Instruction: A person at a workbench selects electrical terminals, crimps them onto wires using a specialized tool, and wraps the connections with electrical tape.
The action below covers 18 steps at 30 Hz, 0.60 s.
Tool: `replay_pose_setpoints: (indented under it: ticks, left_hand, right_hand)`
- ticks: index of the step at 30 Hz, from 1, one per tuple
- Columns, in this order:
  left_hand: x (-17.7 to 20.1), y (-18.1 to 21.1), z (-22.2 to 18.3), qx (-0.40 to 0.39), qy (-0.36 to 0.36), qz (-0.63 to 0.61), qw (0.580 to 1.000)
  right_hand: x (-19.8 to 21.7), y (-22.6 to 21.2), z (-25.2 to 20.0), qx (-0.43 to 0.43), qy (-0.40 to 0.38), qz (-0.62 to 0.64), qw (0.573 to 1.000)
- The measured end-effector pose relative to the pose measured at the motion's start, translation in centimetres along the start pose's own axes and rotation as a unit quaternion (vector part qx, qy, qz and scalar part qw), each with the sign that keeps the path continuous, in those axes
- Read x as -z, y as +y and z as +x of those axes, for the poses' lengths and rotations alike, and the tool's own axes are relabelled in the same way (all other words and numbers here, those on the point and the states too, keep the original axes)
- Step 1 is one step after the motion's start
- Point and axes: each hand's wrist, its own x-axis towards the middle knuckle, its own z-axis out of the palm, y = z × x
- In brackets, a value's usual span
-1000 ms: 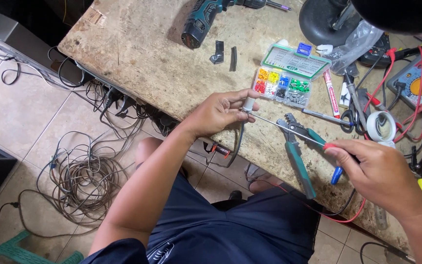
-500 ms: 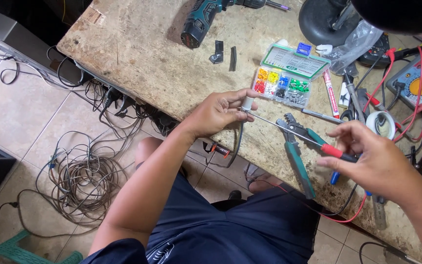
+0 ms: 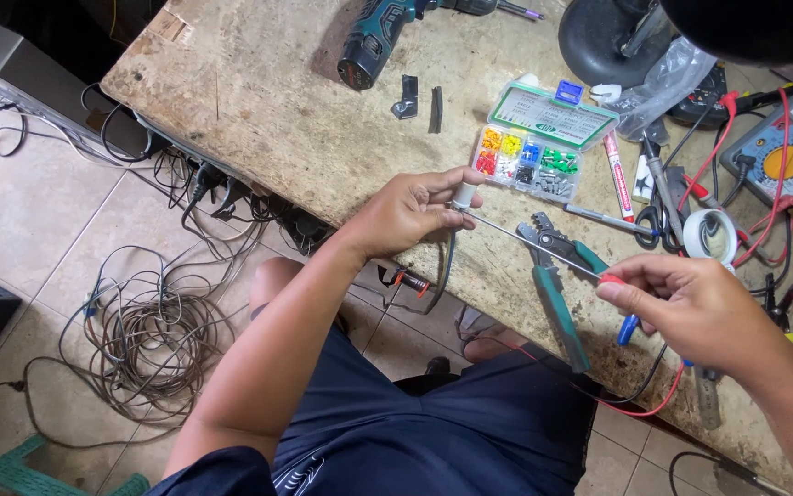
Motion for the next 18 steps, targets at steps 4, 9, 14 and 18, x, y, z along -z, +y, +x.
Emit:
replay_pose_setpoints:
  ticks: [4, 9, 14, 18]
  left_hand:
    - [-0.3, 0.9, -0.1, 0.026, 0.006, 0.025, 0.999]
    - [0.3, 0.5, -0.3, -0.026, -0.035, 0.019, 0.999]
    - [1.2, 0.0, 0.2, -0.012, -0.078, -0.057, 0.995]
    - [1.8, -1.2, 0.7, -0.039, -0.057, -0.032, 0.997]
  right_hand:
    - [0.4, 2.6, 2.1, -0.013, -0.086, 0.024, 0.996]
    - [0.2, 2.3, 1.4, 0.022, -0.073, 0.08, 0.994]
    - [-0.7, 3.0, -1.0, 0.31, 0.097, -0.131, 0.937]
    - [-1.0, 4.3, -1.8, 0.556, 0.305, -0.518, 0.574]
